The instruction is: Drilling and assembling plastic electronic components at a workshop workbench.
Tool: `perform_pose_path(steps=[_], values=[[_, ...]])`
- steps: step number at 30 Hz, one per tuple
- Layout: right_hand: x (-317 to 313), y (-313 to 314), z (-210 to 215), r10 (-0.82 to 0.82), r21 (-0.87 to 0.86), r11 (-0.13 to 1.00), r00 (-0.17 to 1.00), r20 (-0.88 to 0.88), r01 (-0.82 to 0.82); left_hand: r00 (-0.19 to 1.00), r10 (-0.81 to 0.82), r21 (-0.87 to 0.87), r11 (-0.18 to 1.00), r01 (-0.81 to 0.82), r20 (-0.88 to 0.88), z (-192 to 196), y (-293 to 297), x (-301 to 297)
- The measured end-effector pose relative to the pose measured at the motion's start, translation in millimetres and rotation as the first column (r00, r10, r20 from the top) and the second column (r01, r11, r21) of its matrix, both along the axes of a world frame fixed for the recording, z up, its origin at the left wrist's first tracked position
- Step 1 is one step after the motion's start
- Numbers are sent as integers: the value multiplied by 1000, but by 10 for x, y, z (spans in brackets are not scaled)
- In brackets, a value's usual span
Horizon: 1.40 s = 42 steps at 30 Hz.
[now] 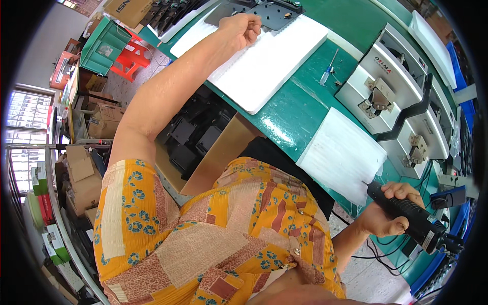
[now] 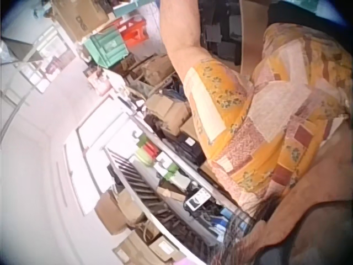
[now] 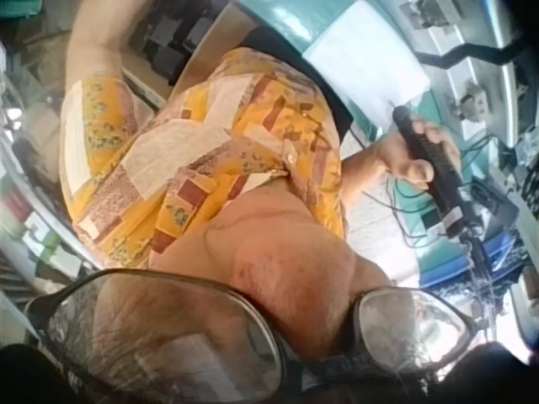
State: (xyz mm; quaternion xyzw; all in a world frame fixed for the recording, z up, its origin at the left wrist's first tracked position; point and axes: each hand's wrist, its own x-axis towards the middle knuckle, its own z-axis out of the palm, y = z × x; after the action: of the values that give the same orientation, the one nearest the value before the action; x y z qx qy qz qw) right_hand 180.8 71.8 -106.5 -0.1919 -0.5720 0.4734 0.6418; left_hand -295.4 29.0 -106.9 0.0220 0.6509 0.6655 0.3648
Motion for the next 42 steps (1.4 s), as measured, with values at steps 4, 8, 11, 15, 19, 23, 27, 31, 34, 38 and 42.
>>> perform_pose_path(steps=[4, 8, 11, 15, 19, 23, 27, 31, 34, 38, 42], values=[[-13, 15, 2, -17, 8, 1000, 1000, 16, 17, 997, 25, 35, 999, -27, 73, -33, 74, -50], [8, 30, -10, 0, 20, 1000, 1000, 15, 0, 994, 48, -67, 996, -54, -95, 58, 120, 83], [-14, 5, -2, -5, 15, 1000, 1000, -10, 5, 975, 115, -5, 993, -118, -188, 135, 113, 243], [-21, -11, -1, 2, 10, 1000, 999, -34, -2, 976, 146, 93, 987, -132, -164, 72, 102, 245], [-37, -21, -20, 5, 12, 1000, 999, -54, -4, 979, 175, 253, 957, -144, -103, 63, -20, 304], [-5, -21, -40, 45, -2, 999, 995, -88, -45, 995, 53, 286, 958, -29, -79, 150, -476, 432], [-50, -29, -7, 57, 48, 997, 997, -51, -55, 982, -84, 238, 963, 124, -172, 355, -1117, 979], [-2, 12, -41, 129, 14, 992, 986, -109, -128, 945, -326, 219, 922, 320, -12, 393, -1336, 1548], [66, 106, -133, 192, 70, 980, 972, -133, -184, 904, -426, 150, 893, 424, -19, 295, -1194, 2009], [100, 110, -159, 205, 87, 977, 970, -128, -195, 794, -608, 132, 786, 603, -3, 90, -953, 2232], [59, 112, -207, 229, 75, 973, 962, -152, -219, 698, -717, 83, 695, 715, -10, -62, -787, 2208]])
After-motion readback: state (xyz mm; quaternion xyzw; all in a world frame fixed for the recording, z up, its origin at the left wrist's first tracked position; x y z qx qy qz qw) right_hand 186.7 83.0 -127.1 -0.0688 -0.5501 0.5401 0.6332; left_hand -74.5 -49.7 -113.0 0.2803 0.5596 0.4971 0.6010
